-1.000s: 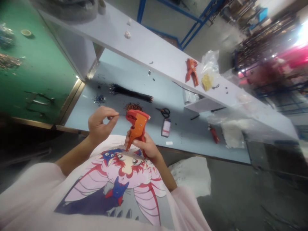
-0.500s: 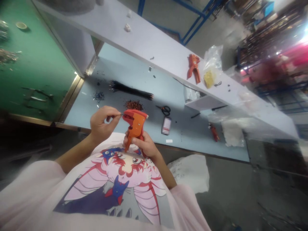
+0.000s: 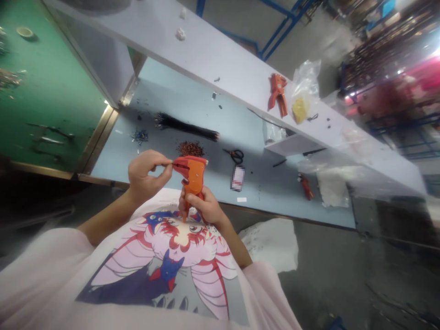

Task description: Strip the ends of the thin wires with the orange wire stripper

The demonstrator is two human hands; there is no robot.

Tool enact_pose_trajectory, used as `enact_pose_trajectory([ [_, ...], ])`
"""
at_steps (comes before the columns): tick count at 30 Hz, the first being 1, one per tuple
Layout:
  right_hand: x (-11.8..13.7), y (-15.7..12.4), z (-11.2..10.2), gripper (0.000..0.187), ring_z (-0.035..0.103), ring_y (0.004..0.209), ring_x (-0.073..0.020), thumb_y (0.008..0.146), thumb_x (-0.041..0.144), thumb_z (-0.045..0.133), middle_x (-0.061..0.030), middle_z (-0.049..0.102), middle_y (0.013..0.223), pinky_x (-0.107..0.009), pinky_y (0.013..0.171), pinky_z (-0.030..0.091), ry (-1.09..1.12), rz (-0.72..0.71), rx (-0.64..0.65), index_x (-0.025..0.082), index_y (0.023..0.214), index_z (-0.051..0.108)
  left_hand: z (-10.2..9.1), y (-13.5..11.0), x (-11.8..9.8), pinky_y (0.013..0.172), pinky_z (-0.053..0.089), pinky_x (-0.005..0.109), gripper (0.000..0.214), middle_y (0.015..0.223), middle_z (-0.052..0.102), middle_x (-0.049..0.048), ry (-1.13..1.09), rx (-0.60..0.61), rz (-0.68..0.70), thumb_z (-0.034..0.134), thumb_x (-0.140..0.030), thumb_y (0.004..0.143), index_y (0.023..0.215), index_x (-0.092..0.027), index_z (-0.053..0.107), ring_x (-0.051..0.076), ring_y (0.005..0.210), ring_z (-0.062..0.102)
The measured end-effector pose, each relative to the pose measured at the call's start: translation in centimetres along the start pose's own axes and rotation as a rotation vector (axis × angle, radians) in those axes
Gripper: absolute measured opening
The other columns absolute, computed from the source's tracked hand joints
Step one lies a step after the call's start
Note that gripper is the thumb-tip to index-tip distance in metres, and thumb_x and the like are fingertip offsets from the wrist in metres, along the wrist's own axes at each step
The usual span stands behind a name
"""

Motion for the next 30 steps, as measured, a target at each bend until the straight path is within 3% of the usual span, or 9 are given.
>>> enact_pose_trajectory([
  [8, 0.0, 0.3, 0.4, 0.029, 0.047, 0.045, -0.0087, 0.079, 0.041, 0.065, 0.0053, 0.048, 0.053, -0.023, 0.047, 0.041, 0.025, 0.064, 0.028, 0.017, 0.079, 0.048, 0.1, -0.1, -0.2, 0.059, 0.04, 0.023, 0.007, 0.061, 0.059, -0.0019, 0.021, 0.009, 0.068, 0.058, -0.014, 0.078, 0.077, -0.019, 0.062, 0.009, 0.058, 0.05],
  [13, -0.4, 0.6, 0.4, 0.03, 0.028, 0.036, -0.0035, 0.08, 0.041, 0.063, 0.01, 0.035, 0.05, -0.017, 0.037, 0.029, 0.1, 0.076, 0.006, 0.019, 0.075, 0.043, 0.3, -0.1, 0.3, 0.058, 0.039, 0.022, 0.006, 0.058, 0.055, -0.0026, 0.045, 0.022, 0.036, 0.057, -0.016, 0.079, 0.077, -0.018, 0.063, 0.009, 0.056, 0.049],
  [15, -0.4, 0.9, 0.4, 0.031, 0.037, 0.04, -0.0053, 0.078, 0.044, 0.065, 0.0075, 0.041, 0.055, -0.02, 0.041, 0.036, 0.093, 0.032, 0.012, 0.019, 0.081, 0.047, 0.3, -0.1, 0.5, 0.058, 0.04, 0.022, 0.006, 0.059, 0.056, -0.0026, 0.033, 0.018, 0.018, 0.058, -0.016, 0.079, 0.077, -0.018, 0.063, 0.009, 0.056, 0.049],
  [17, -0.2, 1.0, 0.5, 0.041, 0.052, 0.055, -0.0108, 0.073, 0.049, 0.068, 0.0012, 0.052, 0.068, -0.027, 0.055, 0.046, 0.063, -0.011, 0.044, 0.017, 0.093, 0.051, 0.1, 0.0, 0.8, 0.058, 0.04, 0.021, 0.005, 0.061, 0.057, -0.0025, -0.004, 0.002, -0.019, 0.059, -0.016, 0.078, 0.077, -0.018, 0.063, 0.008, 0.056, 0.049],
  [19, 0.2, 1.0, 0.4, 0.052, 0.058, 0.072, -0.0169, 0.07, 0.051, 0.07, -0.0052, 0.057, 0.084, -0.034, 0.067, 0.049, 0.004, -0.032, 0.087, 0.016, 0.104, 0.052, 0.0, 0.1, 1.0, 0.058, 0.04, 0.021, 0.004, 0.062, 0.056, -0.0025, -0.052, -0.014, -0.061, 0.06, -0.016, 0.078, 0.078, -0.018, 0.064, 0.008, 0.056, 0.049],
  [26, 3.6, 0.4, -0.5, 0.036, 0.054, 0.083, -0.0172, 0.075, 0.037, 0.069, -0.0067, 0.057, 0.094, -0.03, 0.074, 0.044, -0.5, -0.116, 0.058, 0.016, 0.102, 0.056, -0.5, 0.1, 1.0, 0.058, 0.04, 0.021, 0.004, 0.062, 0.054, -0.0024, -0.084, -0.04, -0.097, 0.063, -0.015, 0.076, 0.078, -0.017, 0.065, 0.008, 0.056, 0.047],
  [30, 4.3, 0.3, -0.7, 0.035, 0.054, 0.082, -0.0168, 0.076, 0.035, 0.068, -0.0072, 0.058, 0.093, -0.028, 0.07, 0.045, -0.51, -0.102, 0.081, 0.015, 0.101, 0.056, -0.7, 0.2, 1.0, 0.058, 0.04, 0.021, 0.004, 0.062, 0.054, -0.0024, -0.061, -0.055, -0.09, 0.063, -0.015, 0.076, 0.077, -0.017, 0.065, 0.008, 0.056, 0.047],
])
Point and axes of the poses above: each hand's wrist, its own y-axis towards the middle knuckle, its own z-axis out of the palm, x = y × z, the point moved 6 cm from there along y, towards the middle knuckle
